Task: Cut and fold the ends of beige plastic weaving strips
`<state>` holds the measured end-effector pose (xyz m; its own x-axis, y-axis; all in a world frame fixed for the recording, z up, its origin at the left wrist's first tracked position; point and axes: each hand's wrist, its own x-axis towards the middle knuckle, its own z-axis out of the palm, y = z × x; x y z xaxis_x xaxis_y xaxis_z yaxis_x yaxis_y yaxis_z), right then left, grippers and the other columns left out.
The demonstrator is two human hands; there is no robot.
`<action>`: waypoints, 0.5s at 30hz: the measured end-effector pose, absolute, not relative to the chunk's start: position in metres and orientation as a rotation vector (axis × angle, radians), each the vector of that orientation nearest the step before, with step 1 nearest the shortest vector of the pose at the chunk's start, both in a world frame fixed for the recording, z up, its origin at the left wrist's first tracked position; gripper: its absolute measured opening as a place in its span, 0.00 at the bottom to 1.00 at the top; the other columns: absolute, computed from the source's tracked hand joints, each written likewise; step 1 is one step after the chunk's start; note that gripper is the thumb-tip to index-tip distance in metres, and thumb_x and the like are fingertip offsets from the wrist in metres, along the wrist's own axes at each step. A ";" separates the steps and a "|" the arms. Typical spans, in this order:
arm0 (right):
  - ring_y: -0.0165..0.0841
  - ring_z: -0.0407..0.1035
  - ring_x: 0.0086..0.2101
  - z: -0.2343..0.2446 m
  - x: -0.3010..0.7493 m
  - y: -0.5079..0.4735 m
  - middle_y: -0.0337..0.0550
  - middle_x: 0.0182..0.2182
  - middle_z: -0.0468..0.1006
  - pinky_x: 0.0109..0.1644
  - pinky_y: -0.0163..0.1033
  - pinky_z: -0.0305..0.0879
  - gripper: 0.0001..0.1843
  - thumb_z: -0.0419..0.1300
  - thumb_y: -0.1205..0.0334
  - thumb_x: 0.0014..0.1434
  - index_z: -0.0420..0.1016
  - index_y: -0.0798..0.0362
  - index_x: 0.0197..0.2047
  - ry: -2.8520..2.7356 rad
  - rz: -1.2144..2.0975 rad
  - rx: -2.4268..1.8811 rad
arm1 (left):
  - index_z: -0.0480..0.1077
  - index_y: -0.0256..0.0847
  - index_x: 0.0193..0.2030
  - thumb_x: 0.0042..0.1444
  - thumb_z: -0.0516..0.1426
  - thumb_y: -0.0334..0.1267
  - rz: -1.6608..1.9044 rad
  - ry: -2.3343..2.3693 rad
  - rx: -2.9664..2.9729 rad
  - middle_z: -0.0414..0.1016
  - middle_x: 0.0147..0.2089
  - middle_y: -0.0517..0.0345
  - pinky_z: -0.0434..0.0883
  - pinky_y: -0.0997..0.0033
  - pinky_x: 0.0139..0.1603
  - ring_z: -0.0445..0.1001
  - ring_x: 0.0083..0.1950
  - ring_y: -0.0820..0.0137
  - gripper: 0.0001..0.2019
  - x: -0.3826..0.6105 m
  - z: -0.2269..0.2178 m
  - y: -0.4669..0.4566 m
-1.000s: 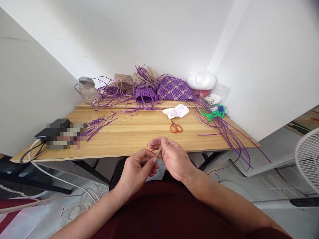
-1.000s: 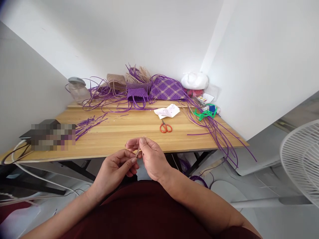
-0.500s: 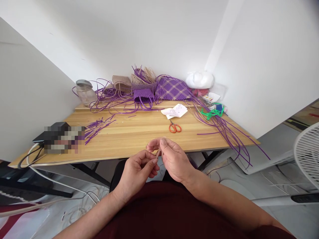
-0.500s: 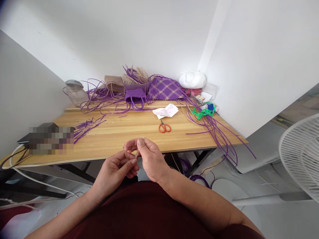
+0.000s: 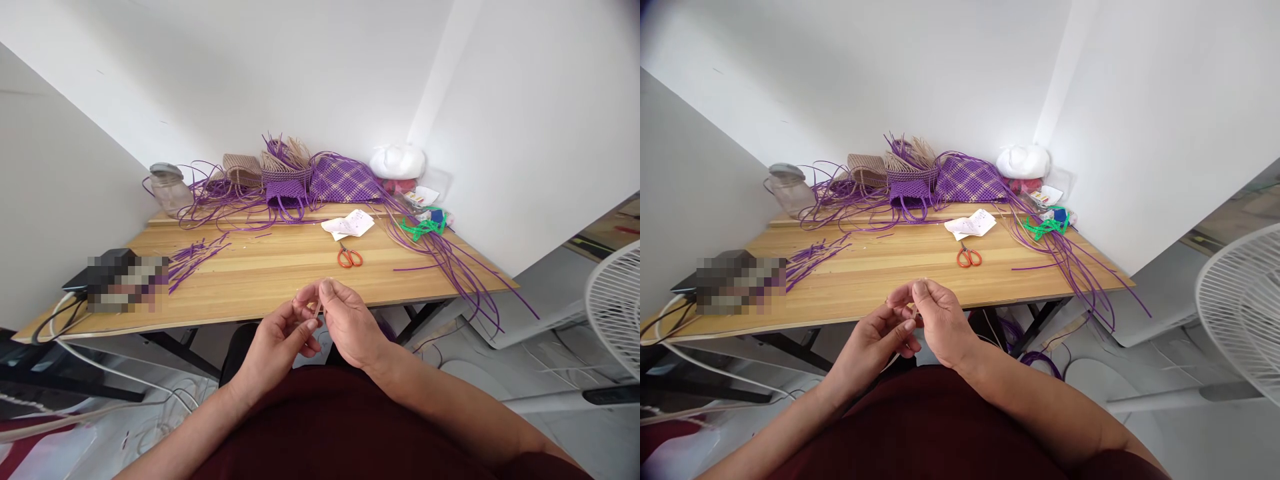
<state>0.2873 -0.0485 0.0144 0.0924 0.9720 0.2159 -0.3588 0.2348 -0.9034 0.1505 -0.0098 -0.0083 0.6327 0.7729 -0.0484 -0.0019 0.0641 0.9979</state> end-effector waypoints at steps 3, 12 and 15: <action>0.25 0.63 0.23 0.014 0.287 -0.050 0.44 0.36 0.76 0.26 0.34 0.61 0.20 0.52 0.47 0.68 0.77 0.53 0.40 -0.994 1.186 -0.799 | 0.64 0.39 0.53 0.60 0.58 0.46 0.591 0.561 1.351 0.74 0.47 0.50 0.74 0.73 0.29 0.77 0.33 0.71 0.19 0.155 -0.012 -0.007; 0.30 0.70 0.28 0.050 0.316 -0.055 0.41 0.29 0.73 0.33 0.37 0.68 0.17 0.58 0.48 0.63 0.77 0.54 0.38 -0.854 1.367 -0.679 | 0.72 0.33 0.41 0.63 0.54 0.50 0.343 0.327 1.406 0.72 0.32 0.54 0.70 0.79 0.22 0.77 0.29 0.71 0.18 0.175 -0.007 0.002; 0.25 0.63 0.22 0.072 0.339 -0.057 0.33 0.21 0.63 0.34 0.37 0.68 0.15 0.56 0.51 0.66 0.77 0.54 0.40 -0.814 1.262 -0.743 | 0.73 0.36 0.49 0.63 0.55 0.49 0.306 0.377 1.470 0.69 0.29 0.59 0.70 0.80 0.20 0.75 0.27 0.73 0.18 0.175 0.002 0.004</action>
<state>0.3394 -0.0573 0.0718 0.1129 0.9870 0.1141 -0.5108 0.1561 -0.8454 0.1748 0.0045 0.0024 0.9038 0.4237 -0.0602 0.0286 0.0807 0.9963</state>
